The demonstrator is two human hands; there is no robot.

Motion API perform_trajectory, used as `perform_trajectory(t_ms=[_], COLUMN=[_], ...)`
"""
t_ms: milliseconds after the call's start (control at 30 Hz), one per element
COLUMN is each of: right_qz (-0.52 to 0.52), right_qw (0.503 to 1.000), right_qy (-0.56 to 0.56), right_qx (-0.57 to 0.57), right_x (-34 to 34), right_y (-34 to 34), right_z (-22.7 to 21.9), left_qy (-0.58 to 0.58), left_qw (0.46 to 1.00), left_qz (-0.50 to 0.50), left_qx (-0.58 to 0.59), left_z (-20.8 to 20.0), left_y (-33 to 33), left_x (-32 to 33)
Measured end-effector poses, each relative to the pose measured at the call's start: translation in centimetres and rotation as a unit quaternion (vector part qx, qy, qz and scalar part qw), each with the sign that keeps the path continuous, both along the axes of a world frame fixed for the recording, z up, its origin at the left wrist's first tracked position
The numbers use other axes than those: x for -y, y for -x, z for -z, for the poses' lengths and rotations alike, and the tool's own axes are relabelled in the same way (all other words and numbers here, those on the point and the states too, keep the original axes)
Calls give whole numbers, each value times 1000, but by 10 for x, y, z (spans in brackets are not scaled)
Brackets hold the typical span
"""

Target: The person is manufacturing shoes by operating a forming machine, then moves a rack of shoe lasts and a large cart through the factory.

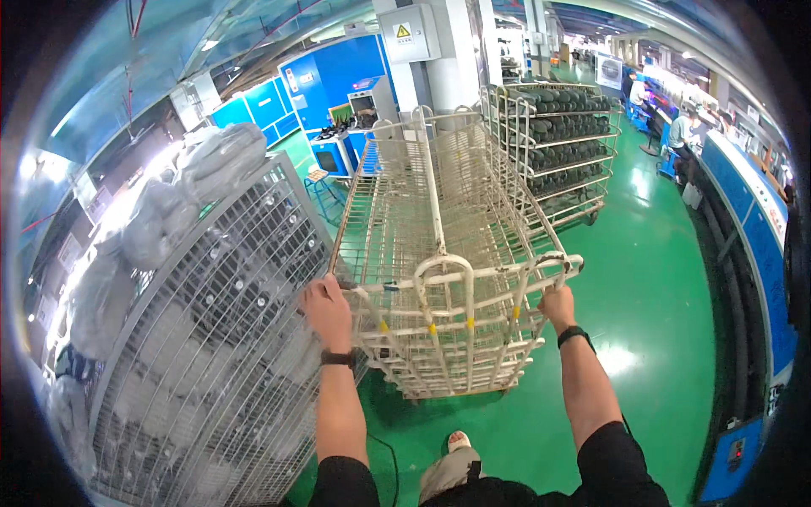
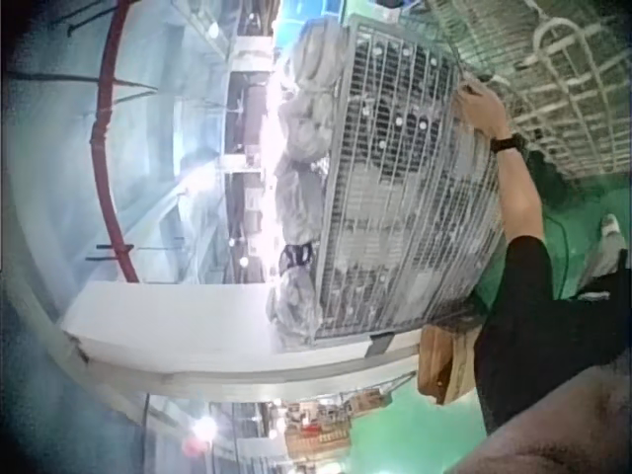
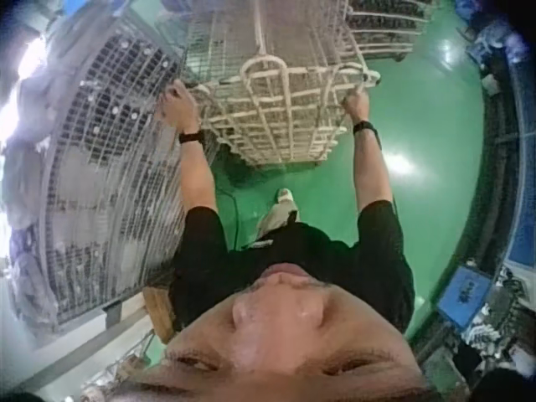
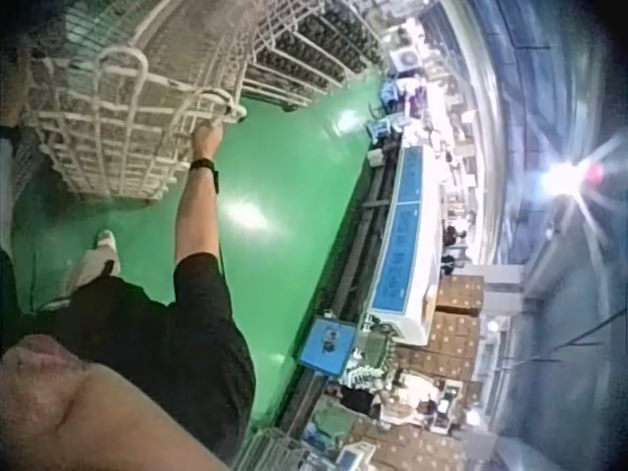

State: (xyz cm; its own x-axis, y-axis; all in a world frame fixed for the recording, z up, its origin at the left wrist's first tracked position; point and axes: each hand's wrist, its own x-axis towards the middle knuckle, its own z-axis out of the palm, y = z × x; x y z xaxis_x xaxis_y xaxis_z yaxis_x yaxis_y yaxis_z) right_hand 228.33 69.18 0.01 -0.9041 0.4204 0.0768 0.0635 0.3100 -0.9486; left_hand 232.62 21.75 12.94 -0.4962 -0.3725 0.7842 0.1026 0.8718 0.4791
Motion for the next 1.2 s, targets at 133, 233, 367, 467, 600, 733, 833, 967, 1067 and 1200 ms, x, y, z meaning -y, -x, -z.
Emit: perform_trajectory(t_ms=[133, 233, 367, 467, 600, 733, 833, 967, 1067, 1200], right_qz=[-13, -2, -8, -79, -76, -109, -63, -117, -139, 78], right_qw=[998, 994, 992, 987, 988, 987, 986, 957, 834, 992], right_qy=[-19, 0, -39, -6, 46, 57, -24, -217, -527, 90], right_qx=[62, 112, 123, 140, 125, 103, 153, 150, 88, 37], right_x=[-1, -2, -53, -6, 0, 1, 34, 26, 39, 59], right_y=[95, 167, 273, 330, 403, 492, 546, 624, 676, 721], right_z=[-14, -12, 17, -9, -11, -15, -29, -17, 1, -14], left_qy=[26, 66, 43, 124, 121, 68, 35, -7, 9, 9], left_qw=[999, 995, 992, 986, 991, 998, 999, 999, 997, 994], left_qz=[5, -22, 9, 13, 32, 11, 6, 45, 68, 70], left_qx=[29, 67, 118, 109, 35, -13, -13, -14, -31, -81], left_z=[-3, -9, -18, -16, -15, -1, 20, 11, 16, 22], left_y=[93, 149, 231, 277, 360, 456, 512, 574, 620, 676], left_x=[17, 11, -11, 30, 34, 48, 67, 68, 79, 81])
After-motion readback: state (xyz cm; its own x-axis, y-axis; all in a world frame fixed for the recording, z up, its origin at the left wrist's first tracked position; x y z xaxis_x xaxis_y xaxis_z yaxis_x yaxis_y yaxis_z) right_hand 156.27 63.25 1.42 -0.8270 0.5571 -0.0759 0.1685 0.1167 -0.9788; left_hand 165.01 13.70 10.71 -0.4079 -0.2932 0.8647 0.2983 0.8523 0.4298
